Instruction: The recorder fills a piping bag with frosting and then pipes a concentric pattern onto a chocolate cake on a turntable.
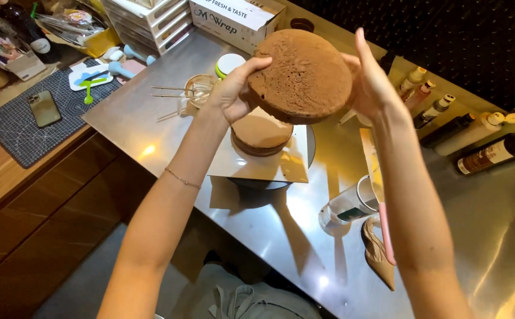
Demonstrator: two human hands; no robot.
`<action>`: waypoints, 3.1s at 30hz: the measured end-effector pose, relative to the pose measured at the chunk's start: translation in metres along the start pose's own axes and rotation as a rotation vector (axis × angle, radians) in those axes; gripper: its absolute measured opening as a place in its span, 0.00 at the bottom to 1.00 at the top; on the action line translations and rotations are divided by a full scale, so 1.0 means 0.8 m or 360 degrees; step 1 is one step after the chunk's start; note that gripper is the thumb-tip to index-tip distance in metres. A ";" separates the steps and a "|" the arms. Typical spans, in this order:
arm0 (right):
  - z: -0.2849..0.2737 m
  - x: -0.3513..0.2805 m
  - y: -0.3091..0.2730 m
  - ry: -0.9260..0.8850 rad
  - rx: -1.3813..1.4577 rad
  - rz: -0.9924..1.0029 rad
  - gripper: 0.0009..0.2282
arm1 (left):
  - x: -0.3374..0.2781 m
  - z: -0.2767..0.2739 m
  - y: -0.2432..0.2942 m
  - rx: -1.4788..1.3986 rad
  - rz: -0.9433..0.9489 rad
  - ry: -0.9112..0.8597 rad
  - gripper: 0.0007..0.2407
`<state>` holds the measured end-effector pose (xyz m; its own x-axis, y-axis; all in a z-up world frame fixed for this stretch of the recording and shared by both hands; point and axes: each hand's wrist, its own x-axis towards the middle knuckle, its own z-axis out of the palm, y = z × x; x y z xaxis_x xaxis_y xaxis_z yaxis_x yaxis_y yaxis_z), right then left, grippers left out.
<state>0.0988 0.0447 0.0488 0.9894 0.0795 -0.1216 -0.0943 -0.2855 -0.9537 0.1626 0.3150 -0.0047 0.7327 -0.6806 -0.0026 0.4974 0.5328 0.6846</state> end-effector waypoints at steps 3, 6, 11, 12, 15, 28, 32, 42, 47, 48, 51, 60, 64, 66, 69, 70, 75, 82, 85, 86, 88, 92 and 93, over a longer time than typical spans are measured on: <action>0.041 -0.009 0.036 0.0238 0.0817 0.0254 0.40 | 0.009 -0.039 -0.024 -0.0210 0.0266 0.0036 0.19; 0.064 0.004 0.076 0.0164 0.1137 0.0090 0.29 | 0.011 -0.068 -0.040 -0.0153 0.0490 0.0376 0.19; 0.078 0.041 0.127 0.0283 0.1074 0.0253 0.20 | -0.002 -0.097 -0.041 0.0300 0.0383 0.0680 0.20; 0.078 0.046 0.139 0.0284 0.1073 0.0261 0.20 | -0.001 -0.105 -0.045 0.0295 0.0378 0.0684 0.20; 0.080 0.055 0.168 0.0273 0.0974 0.0268 0.19 | 0.001 -0.134 -0.059 0.0338 0.0215 0.0730 0.23; 0.102 0.058 0.184 0.0394 0.0517 0.0196 0.20 | -0.013 -0.166 -0.071 0.1038 0.0134 0.0928 0.19; 0.105 0.058 0.192 0.0442 0.0359 0.0152 0.19 | -0.007 -0.185 -0.081 0.1337 0.0265 0.0943 0.18; 0.124 0.030 0.164 0.0650 -0.0204 -0.0032 0.16 | -0.020 -0.146 -0.070 0.2033 0.0422 0.1072 0.20; 0.125 0.035 0.223 0.0949 -0.0946 -0.0406 0.15 | -0.032 -0.132 -0.075 0.2749 0.0890 0.1126 0.18; 0.128 0.035 0.223 0.0960 -0.0949 -0.0401 0.15 | -0.032 -0.136 -0.077 0.2747 0.0893 0.1113 0.18; 0.142 0.031 0.221 0.0956 -0.0452 -0.0146 0.18 | -0.032 -0.152 -0.085 0.2563 0.0672 0.1079 0.19; 0.130 0.011 0.186 0.1135 -0.0427 -0.0218 0.13 | -0.046 -0.142 -0.029 0.1880 0.0638 0.0961 0.12; 0.103 0.016 0.169 0.1110 -0.0369 -0.0077 0.12 | -0.036 -0.149 -0.026 0.1734 0.0661 0.0790 0.08; 0.097 0.025 0.161 0.1055 -0.0353 -0.0068 0.11 | -0.030 -0.149 -0.027 0.1692 0.0586 0.0767 0.08; 0.087 0.050 0.149 0.0896 -0.0371 -0.0046 0.11 | -0.013 -0.141 -0.024 0.1660 0.0659 0.0773 0.07; 0.087 0.059 0.146 0.0830 -0.0407 -0.0065 0.11 | -0.010 -0.134 -0.019 0.1669 0.0537 0.0803 0.08; 0.095 0.102 0.117 0.0615 -0.0510 -0.0159 0.10 | 0.008 -0.118 -0.008 0.1772 0.0425 0.0856 0.08; 0.119 0.116 0.090 0.0479 -0.0730 0.0130 0.10 | 0.023 -0.106 -0.007 0.1844 0.0216 0.0852 0.09; 0.125 0.119 0.090 0.0471 -0.0768 0.0139 0.11 | 0.030 -0.111 -0.005 0.1966 0.0254 0.0760 0.12; 0.125 0.122 0.088 0.0468 -0.0772 0.0206 0.13 | 0.034 -0.113 -0.006 0.2088 0.0356 0.0675 0.13; 0.126 0.122 0.089 0.0466 -0.0852 0.0164 0.14 | 0.040 -0.121 -0.012 0.2110 0.0320 0.0663 0.15; 0.130 0.121 0.096 0.0403 -0.0872 0.0163 0.17 | 0.038 -0.126 -0.022 0.2106 0.0267 0.0727 0.16; 0.131 0.118 0.101 0.0391 -0.0871 0.0169 0.17 | 0.037 -0.128 -0.024 0.2102 0.0256 0.0735 0.16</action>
<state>0.1731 0.1292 -0.0683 0.9804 -0.1805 -0.0792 -0.1879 -0.7344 -0.6522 0.2223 0.3361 -0.0929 0.9516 -0.2966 0.0809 -0.2129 -0.4460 0.8694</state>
